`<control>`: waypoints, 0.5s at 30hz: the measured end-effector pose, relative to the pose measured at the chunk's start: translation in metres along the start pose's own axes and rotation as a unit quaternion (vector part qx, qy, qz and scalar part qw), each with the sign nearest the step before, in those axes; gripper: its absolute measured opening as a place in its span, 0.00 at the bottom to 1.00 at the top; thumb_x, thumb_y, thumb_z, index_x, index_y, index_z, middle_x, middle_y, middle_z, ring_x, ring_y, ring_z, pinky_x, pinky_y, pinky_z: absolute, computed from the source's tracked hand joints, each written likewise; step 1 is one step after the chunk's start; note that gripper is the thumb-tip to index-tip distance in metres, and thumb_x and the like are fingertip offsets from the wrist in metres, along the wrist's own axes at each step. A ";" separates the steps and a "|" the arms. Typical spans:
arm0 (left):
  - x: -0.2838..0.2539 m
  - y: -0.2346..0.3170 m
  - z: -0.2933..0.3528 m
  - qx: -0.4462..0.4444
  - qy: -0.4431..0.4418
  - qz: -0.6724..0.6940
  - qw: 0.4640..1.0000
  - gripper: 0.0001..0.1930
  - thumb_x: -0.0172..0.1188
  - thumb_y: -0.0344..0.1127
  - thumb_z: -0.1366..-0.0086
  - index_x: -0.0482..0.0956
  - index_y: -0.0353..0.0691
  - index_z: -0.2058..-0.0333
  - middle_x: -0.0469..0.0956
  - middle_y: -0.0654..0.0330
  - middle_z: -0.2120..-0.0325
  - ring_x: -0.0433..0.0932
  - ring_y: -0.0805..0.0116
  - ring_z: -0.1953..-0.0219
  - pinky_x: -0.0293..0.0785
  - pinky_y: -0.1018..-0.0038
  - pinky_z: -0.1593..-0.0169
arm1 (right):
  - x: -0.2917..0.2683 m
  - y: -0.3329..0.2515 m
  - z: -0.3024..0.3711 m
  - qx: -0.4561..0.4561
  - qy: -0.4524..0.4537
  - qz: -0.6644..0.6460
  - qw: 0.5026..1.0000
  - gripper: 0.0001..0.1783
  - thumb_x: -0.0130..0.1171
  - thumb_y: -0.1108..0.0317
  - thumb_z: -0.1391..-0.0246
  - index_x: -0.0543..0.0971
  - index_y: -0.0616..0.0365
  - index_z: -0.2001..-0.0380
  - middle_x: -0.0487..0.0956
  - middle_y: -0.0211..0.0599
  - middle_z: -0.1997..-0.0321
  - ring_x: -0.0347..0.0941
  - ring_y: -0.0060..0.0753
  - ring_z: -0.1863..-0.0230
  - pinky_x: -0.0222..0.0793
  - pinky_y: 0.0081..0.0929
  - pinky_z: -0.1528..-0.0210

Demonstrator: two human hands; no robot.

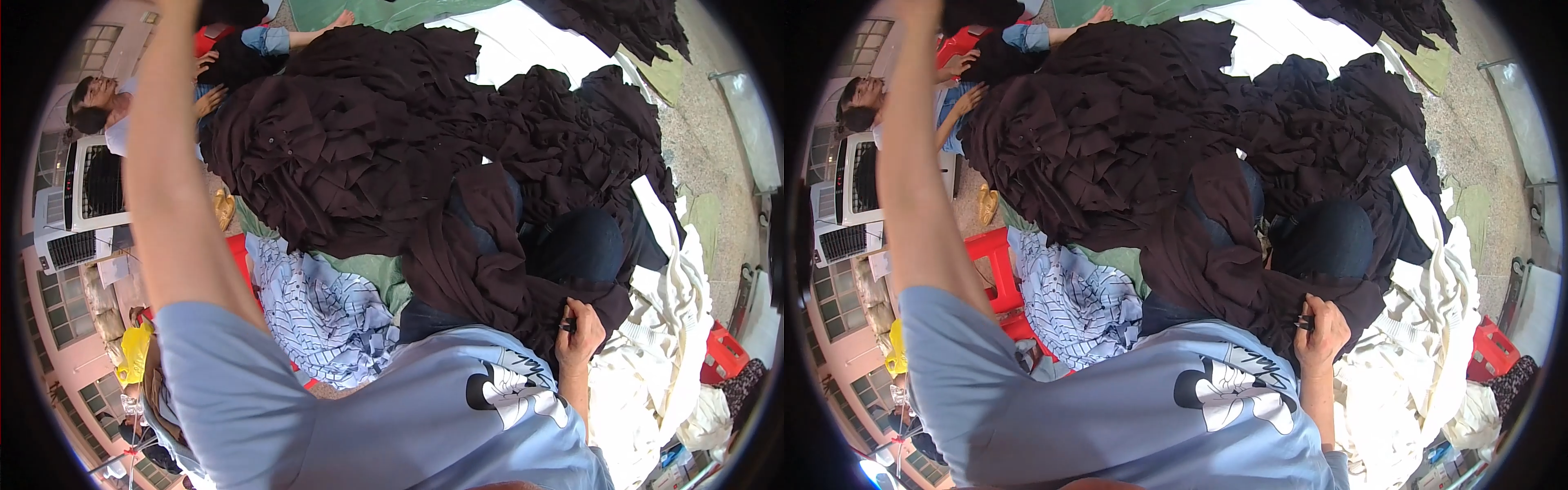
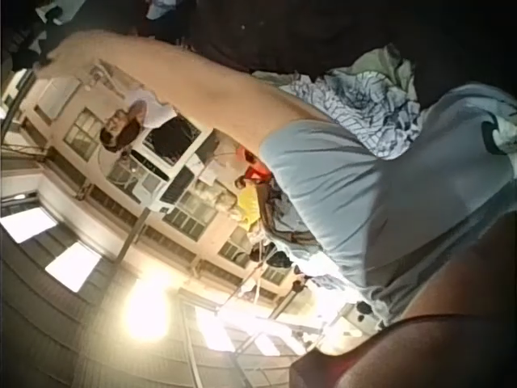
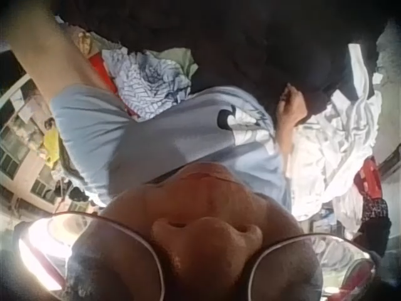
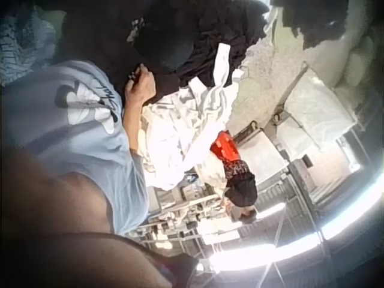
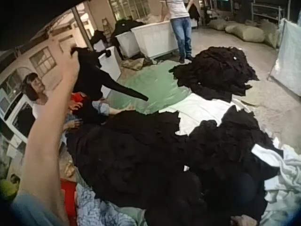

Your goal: Inspecting dark-colored garments for quality control by checking buttons and seams.

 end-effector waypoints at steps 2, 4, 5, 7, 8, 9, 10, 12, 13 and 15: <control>0.062 0.006 0.077 0.049 -0.015 -0.054 0.997 0.18 0.46 0.39 0.19 0.75 0.33 0.43 0.74 0.44 0.50 0.76 0.50 0.53 0.75 0.58 0.50 | -0.001 0.001 0.000 0.002 0.001 -0.006 1.000 0.12 0.62 0.81 0.52 0.80 0.61 0.62 0.74 0.40 0.77 0.74 0.42 0.77 0.69 0.32 0.72; 0.121 -0.007 0.151 0.004 -0.101 -0.280 0.955 0.11 0.69 0.32 0.40 0.84 0.40 0.59 0.84 0.52 0.61 0.83 0.52 0.57 0.79 0.63 0.51 | 0.000 0.001 -0.001 0.001 -0.003 -0.005 1.000 0.14 0.61 0.81 0.55 0.80 0.62 0.62 0.74 0.40 0.76 0.74 0.42 0.77 0.70 0.33 0.71; 0.150 -0.008 0.202 0.016 -0.146 -0.108 0.983 0.12 0.63 0.33 0.35 0.83 0.45 0.53 0.84 0.52 0.57 0.82 0.46 0.52 0.78 0.58 0.48 | -0.001 0.002 0.000 0.005 -0.006 -0.004 1.000 0.15 0.61 0.81 0.56 0.80 0.62 0.61 0.75 0.40 0.76 0.74 0.43 0.77 0.71 0.34 0.71; 0.201 -0.012 0.285 0.020 -0.213 -0.079 0.974 0.17 0.55 0.29 0.34 0.81 0.48 0.48 0.84 0.56 0.54 0.83 0.51 0.52 0.79 0.56 0.48 | -0.001 0.002 0.000 0.000 -0.015 -0.007 1.000 0.17 0.60 0.81 0.59 0.80 0.62 0.61 0.76 0.39 0.75 0.75 0.43 0.75 0.72 0.34 0.69; 0.221 -0.011 0.320 0.004 -0.281 -0.064 0.957 0.18 0.56 0.29 0.34 0.80 0.48 0.46 0.83 0.55 0.51 0.82 0.51 0.49 0.78 0.56 0.46 | -0.001 0.001 0.000 -0.011 -0.012 -0.004 1.000 0.18 0.58 0.82 0.59 0.80 0.61 0.60 0.76 0.38 0.75 0.75 0.44 0.74 0.72 0.35 0.69; 0.235 -0.004 0.348 0.016 -0.340 -0.071 0.938 0.19 0.57 0.30 0.34 0.79 0.48 0.45 0.82 0.55 0.49 0.81 0.51 0.47 0.78 0.56 0.45 | -0.002 0.002 0.001 0.000 -0.022 -0.035 0.999 0.18 0.59 0.81 0.58 0.80 0.61 0.60 0.76 0.38 0.74 0.75 0.44 0.74 0.71 0.35 0.69; 0.242 0.008 0.367 0.035 -0.395 -0.079 0.915 0.19 0.58 0.30 0.34 0.79 0.49 0.44 0.80 0.55 0.47 0.80 0.50 0.46 0.77 0.57 0.44 | -0.001 0.002 0.002 0.001 -0.020 -0.016 1.000 0.15 0.61 0.81 0.55 0.81 0.61 0.61 0.75 0.39 0.75 0.75 0.43 0.75 0.70 0.35 0.70; 0.237 0.052 0.385 0.050 -0.420 -0.046 0.905 0.20 0.59 0.32 0.34 0.78 0.49 0.43 0.78 0.55 0.44 0.80 0.51 0.45 0.77 0.57 0.43 | -0.002 0.002 0.003 0.000 -0.010 -0.018 1.000 0.13 0.62 0.82 0.53 0.81 0.61 0.62 0.74 0.39 0.76 0.75 0.44 0.75 0.69 0.34 0.71; 0.227 0.079 0.386 0.061 -0.428 -0.026 0.901 0.21 0.60 0.32 0.34 0.78 0.49 0.42 0.76 0.55 0.43 0.79 0.51 0.45 0.77 0.57 0.43 | -0.002 0.003 0.003 -0.002 -0.002 -0.018 1.000 0.12 0.63 0.82 0.52 0.81 0.61 0.62 0.75 0.40 0.76 0.74 0.43 0.76 0.69 0.33 0.71; 0.196 0.140 0.387 0.053 -0.487 0.197 0.849 0.22 0.61 0.32 0.37 0.79 0.47 0.43 0.76 0.56 0.46 0.80 0.54 0.46 0.76 0.63 0.42 | -0.003 0.007 0.005 0.009 0.008 -0.034 0.999 0.11 0.63 0.83 0.51 0.81 0.62 0.63 0.75 0.41 0.76 0.74 0.42 0.76 0.69 0.31 0.72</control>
Point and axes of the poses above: each hand's wrist, its own z-axis away from the middle knuckle, its own x-axis out of the palm, y = z × x, the point moved 5 cm from there along -z, towards the middle knuckle
